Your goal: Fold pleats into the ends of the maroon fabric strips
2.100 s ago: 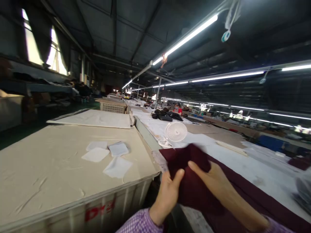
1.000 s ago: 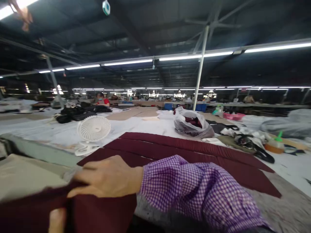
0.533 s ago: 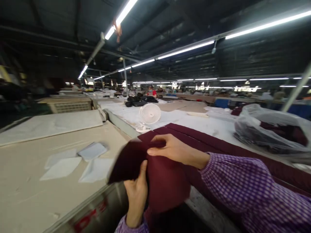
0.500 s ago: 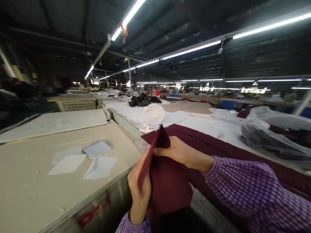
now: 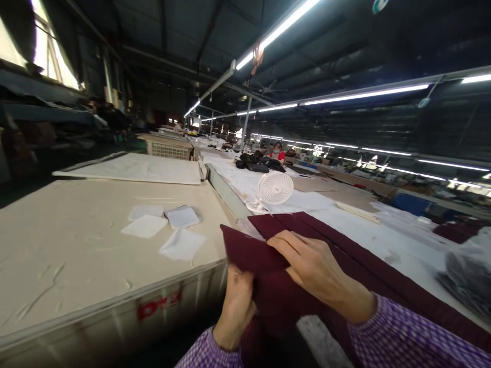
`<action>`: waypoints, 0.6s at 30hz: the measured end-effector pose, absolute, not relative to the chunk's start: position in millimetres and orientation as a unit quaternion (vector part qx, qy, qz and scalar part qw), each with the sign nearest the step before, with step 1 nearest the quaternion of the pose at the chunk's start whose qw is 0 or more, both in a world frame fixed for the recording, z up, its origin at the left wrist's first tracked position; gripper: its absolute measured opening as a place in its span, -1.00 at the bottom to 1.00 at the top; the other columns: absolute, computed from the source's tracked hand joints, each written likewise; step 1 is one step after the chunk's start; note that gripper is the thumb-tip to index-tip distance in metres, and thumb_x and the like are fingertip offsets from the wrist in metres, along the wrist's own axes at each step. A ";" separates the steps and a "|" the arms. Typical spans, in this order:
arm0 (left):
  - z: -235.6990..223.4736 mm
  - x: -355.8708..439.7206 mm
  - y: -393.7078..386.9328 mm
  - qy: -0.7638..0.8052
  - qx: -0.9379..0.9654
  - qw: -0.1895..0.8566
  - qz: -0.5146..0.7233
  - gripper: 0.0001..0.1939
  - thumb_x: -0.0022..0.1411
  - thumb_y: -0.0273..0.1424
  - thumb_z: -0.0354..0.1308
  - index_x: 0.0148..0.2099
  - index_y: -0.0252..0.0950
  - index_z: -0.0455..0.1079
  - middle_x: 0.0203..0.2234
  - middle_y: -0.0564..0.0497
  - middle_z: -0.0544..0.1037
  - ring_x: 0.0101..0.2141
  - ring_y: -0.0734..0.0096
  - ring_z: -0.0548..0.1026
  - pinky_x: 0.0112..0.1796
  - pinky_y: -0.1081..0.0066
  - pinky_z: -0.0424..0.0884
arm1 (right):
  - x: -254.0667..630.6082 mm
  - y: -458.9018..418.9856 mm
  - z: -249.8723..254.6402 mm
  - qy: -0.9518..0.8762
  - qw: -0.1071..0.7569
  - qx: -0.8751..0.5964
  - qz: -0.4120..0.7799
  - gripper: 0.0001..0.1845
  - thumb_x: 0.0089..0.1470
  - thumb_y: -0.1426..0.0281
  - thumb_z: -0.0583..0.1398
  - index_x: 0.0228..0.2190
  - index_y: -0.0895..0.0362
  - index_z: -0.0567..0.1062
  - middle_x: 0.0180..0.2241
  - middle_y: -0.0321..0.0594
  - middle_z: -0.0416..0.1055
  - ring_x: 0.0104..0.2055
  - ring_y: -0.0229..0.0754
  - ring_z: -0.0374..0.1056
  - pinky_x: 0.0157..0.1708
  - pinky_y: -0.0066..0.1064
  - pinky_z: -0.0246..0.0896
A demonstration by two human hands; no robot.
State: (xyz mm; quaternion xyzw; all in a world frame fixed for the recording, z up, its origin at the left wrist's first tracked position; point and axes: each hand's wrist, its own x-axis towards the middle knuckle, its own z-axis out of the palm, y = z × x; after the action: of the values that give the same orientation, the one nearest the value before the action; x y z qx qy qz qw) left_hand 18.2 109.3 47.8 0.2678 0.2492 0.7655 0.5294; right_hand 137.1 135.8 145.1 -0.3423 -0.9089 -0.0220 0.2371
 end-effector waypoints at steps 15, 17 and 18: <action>55.9 1.7 110.1 0.157 0.166 0.689 0.687 -0.71 0.08 -0.43 0.26 -0.11 -0.41 0.45 -0.34 -0.14 0.61 -0.31 0.24 0.57 -0.18 0.32 0.46 | 139.0 158.5 148.2 -0.793 0.399 -0.441 0.128 -0.67 0.06 0.27 0.17 -0.13 0.14 0.36 -0.16 -0.11 0.42 -0.22 -0.12 0.40 -0.24 -0.27 0.33; 54.6 -0.2 111.5 0.154 0.167 0.692 0.685 -0.72 0.07 -0.44 0.27 -0.13 -0.42 0.46 -0.33 -0.15 0.61 -0.31 0.24 0.57 -0.18 0.32 0.46 | 141.9 156.5 155.0 -0.836 0.389 -0.388 0.007 -0.70 0.05 0.32 0.19 -0.14 0.10 0.39 -0.13 -0.13 0.40 -0.15 -0.10 0.36 -0.15 -0.24 0.30; 54.5 -0.7 111.4 0.153 0.171 0.694 0.682 -0.72 0.06 -0.44 0.28 -0.14 -0.43 0.46 -0.33 -0.16 0.61 -0.31 0.23 0.57 -0.17 0.31 0.46 | 142.6 154.7 159.0 -0.860 0.362 -0.358 -0.033 -0.69 0.03 0.35 0.21 -0.13 0.08 0.40 -0.12 -0.15 0.40 -0.09 -0.09 0.32 -0.09 -0.22 0.26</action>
State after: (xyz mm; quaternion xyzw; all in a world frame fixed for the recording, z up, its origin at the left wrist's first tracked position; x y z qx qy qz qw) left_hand -0.7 111.4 54.5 0.1713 0.1528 0.6822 0.6942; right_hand 142.6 154.7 159.0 -0.3576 -0.8603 -0.0334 0.3618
